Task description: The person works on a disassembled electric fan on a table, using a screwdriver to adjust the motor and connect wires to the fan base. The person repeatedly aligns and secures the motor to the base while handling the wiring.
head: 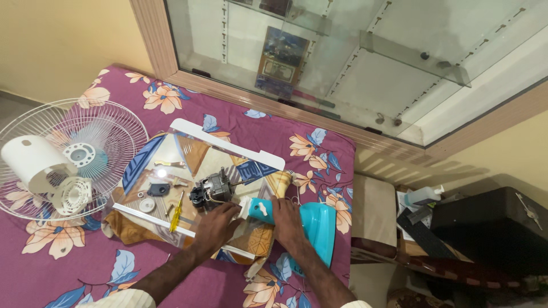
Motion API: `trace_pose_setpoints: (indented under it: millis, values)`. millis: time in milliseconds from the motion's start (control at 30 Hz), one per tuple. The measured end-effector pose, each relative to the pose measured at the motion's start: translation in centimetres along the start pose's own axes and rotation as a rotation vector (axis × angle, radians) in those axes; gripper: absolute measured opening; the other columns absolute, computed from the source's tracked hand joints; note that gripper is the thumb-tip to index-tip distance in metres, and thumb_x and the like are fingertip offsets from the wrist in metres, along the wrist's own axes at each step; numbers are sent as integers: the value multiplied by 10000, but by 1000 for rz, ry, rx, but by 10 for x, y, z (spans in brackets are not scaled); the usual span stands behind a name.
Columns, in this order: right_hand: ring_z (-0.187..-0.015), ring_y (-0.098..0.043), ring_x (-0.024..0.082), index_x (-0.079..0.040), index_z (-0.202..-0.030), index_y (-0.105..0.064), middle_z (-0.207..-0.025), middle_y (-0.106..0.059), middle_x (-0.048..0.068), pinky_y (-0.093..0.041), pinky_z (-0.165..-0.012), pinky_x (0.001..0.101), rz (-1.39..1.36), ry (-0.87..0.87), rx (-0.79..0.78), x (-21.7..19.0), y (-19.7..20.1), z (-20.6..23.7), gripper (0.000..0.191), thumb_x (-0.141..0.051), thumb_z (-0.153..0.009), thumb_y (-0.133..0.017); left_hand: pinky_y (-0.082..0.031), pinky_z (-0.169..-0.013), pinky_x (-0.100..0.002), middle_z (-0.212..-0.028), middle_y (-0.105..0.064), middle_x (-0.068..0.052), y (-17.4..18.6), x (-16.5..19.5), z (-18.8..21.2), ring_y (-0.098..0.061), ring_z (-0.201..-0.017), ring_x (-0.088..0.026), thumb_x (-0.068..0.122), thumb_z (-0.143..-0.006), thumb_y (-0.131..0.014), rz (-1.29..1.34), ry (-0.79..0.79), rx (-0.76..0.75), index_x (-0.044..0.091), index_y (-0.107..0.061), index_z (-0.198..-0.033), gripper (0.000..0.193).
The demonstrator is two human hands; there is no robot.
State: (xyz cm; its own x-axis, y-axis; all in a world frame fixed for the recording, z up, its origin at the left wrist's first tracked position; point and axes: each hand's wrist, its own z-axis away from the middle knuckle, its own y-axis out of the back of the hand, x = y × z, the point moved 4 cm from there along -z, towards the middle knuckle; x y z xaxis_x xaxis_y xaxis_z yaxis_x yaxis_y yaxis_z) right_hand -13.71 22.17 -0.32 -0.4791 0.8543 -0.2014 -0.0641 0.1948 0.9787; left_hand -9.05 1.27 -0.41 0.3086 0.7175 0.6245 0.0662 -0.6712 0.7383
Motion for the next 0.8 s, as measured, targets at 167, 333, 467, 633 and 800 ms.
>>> trace_pose_setpoints:
  millis: [167,333,467,633,800]
  values:
    - [-1321,-468,381,-21,-1482,-350,-1354,-521,178,-331,-1120,618,-68,-58,-52,-2,2,5,955,36,-642,-803,-607,-850,-412,-1176,-703,-115,9,12,7,-706,-1016,-288,218,-894,-750,34,-22,-26,42,-695,-1138,305]
    - [-1415,-382,381,-45,-1525,-286,-1463,-439,174,-277,-1151,659,-151,-69,-46,-1,5,14,1009,48,-643,-767,-620,-832,-394,-1204,-686,-110,13,22,12,-707,-1017,-283,211,-894,-736,13,-47,-48,72,-651,-1224,369]
    - [-1445,-349,385,-59,-1536,-278,-1499,-410,173,-240,-1130,706,-190,-71,-50,2,10,21,993,33,-660,-735,-623,-806,-406,-1243,-664,-112,14,25,20,-706,-1001,-299,216,-883,-739,-35,-16,-31,84,-595,-1307,467]
    - [-1418,-357,411,-24,-1509,-281,-1476,-410,206,-223,-1139,682,-235,-41,46,-7,30,28,983,-27,-638,-738,-619,-753,-402,-1239,-674,-64,15,24,37,-722,-962,-282,245,-923,-713,-103,59,-35,129,-601,-1295,406]
    - [-1359,-426,440,4,-1474,-388,-1416,-481,237,-301,-1181,554,-338,62,377,-30,57,46,870,-13,-634,-613,-602,-692,-406,-1089,-732,-39,27,25,66,-733,-887,-279,214,-894,-715,-136,57,98,135,-684,-1137,257]
